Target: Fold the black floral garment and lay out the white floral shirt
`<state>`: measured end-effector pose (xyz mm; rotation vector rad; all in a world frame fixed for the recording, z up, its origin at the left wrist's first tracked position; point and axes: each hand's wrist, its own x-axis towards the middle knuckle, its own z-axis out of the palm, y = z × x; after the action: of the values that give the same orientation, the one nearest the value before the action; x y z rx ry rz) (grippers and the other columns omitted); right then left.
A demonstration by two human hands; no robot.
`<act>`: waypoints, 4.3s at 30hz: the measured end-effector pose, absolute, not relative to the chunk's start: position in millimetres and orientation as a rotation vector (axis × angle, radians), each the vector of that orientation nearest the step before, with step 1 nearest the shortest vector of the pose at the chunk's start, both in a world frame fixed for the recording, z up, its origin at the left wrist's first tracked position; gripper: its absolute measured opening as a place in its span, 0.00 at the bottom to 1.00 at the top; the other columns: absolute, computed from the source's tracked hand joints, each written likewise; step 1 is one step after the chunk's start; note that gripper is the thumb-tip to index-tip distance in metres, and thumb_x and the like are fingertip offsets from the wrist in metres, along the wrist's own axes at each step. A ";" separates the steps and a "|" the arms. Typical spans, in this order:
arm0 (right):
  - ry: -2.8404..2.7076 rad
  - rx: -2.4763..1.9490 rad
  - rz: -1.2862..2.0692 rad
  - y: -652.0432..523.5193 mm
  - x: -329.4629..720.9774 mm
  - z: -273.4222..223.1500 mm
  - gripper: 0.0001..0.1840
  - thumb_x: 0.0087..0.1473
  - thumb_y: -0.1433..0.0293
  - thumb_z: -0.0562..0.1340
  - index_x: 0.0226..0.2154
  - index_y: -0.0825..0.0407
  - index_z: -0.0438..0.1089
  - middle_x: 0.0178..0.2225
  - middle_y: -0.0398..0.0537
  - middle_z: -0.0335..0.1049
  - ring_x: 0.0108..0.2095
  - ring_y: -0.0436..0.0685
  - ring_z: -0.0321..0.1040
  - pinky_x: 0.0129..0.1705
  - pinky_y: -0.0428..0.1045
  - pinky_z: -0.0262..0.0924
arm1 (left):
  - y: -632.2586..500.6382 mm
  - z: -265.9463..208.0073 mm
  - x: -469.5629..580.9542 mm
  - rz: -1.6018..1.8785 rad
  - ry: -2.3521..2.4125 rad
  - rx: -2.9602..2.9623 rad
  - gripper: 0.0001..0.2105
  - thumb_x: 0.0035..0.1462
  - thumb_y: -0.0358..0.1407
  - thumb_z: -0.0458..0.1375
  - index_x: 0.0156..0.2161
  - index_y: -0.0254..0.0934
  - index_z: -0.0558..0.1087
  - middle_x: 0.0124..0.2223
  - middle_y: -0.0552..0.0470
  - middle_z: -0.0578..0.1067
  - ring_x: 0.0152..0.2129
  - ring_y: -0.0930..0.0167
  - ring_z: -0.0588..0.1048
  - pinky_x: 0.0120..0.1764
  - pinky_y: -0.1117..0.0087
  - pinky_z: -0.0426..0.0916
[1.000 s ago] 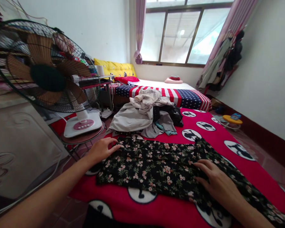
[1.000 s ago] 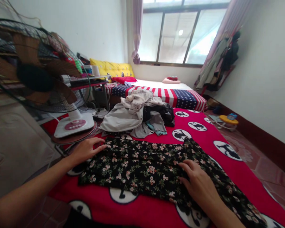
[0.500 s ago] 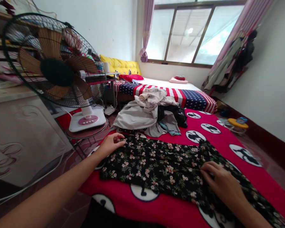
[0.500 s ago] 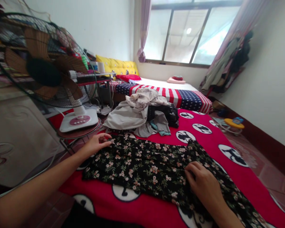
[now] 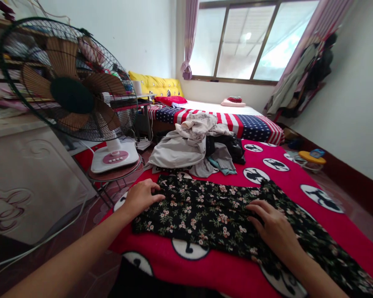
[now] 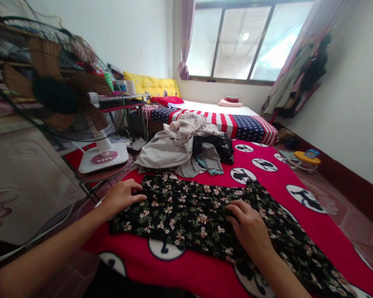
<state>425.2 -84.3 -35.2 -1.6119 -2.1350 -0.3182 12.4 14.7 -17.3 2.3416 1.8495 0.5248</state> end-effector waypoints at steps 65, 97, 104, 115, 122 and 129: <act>-1.920 -2.354 0.191 -203.1 487.5 21.9 0.05 0.47 0.68 0.60 0.29 0.50 0.71 0.45 0.51 0.68 0.40 0.58 0.69 0.40 0.50 0.60 | -18.4 -58.6 208.1 0.603 0.560 2.607 0.17 0.56 0.37 0.59 0.52 0.44 0.72 0.61 0.46 0.67 0.58 0.59 0.64 0.61 0.50 0.55; -1.290 -2.028 0.078 -30.9 554.1 -13.6 0.13 0.40 0.76 0.63 0.33 0.54 0.76 0.35 0.52 0.77 0.38 0.59 0.73 0.45 0.54 0.65 | -4.3 -25.7 234.6 1.138 0.959 2.401 0.28 0.59 0.48 0.53 0.61 0.39 0.58 0.60 0.43 0.66 0.58 0.60 0.63 0.60 0.56 0.56; -1.329 -1.947 0.213 12.8 552.1 -24.9 0.10 0.45 0.70 0.65 0.33 0.54 0.77 0.31 0.49 0.78 0.34 0.56 0.73 0.39 0.50 0.66 | 35.6 -8.5 281.2 0.390 1.347 2.391 0.30 0.51 0.52 0.57 0.55 0.34 0.68 0.47 0.38 0.77 0.46 0.53 0.74 0.43 0.61 0.66; -1.307 -1.737 0.164 -30.7 555.1 -8.6 0.12 0.44 0.63 0.63 0.30 0.53 0.74 0.32 0.47 0.75 0.35 0.56 0.70 0.43 0.51 0.63 | 29.6 2.2 265.7 0.972 0.753 2.362 0.02 0.52 0.33 0.59 0.30 0.38 0.74 0.39 0.50 0.77 0.38 0.67 0.74 0.43 0.66 0.67; -1.373 -1.798 0.121 -80.9 562.5 -36.0 0.07 0.39 0.72 0.59 0.25 0.51 0.72 0.29 0.44 0.74 0.34 0.55 0.69 0.42 0.51 0.62 | -13.8 -10.4 256.8 0.606 0.519 2.640 0.06 0.53 0.29 0.55 0.33 0.41 0.73 0.33 0.54 0.77 0.33 0.68 0.75 0.38 0.69 0.66; -1.315 -1.859 0.042 -74.4 552.0 -28.3 0.11 0.47 0.69 0.56 0.30 0.52 0.73 0.30 0.46 0.73 0.31 0.54 0.67 0.37 0.50 0.61 | -24.5 -22.9 256.9 0.499 0.480 2.662 0.09 0.56 0.33 0.56 0.41 0.45 0.74 0.39 0.54 0.78 0.37 0.67 0.76 0.39 0.69 0.67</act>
<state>552.0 -74.4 -28.3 -1.8588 -1.3154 0.0422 256.9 -24.5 -22.9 2.6625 0.4798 0.4994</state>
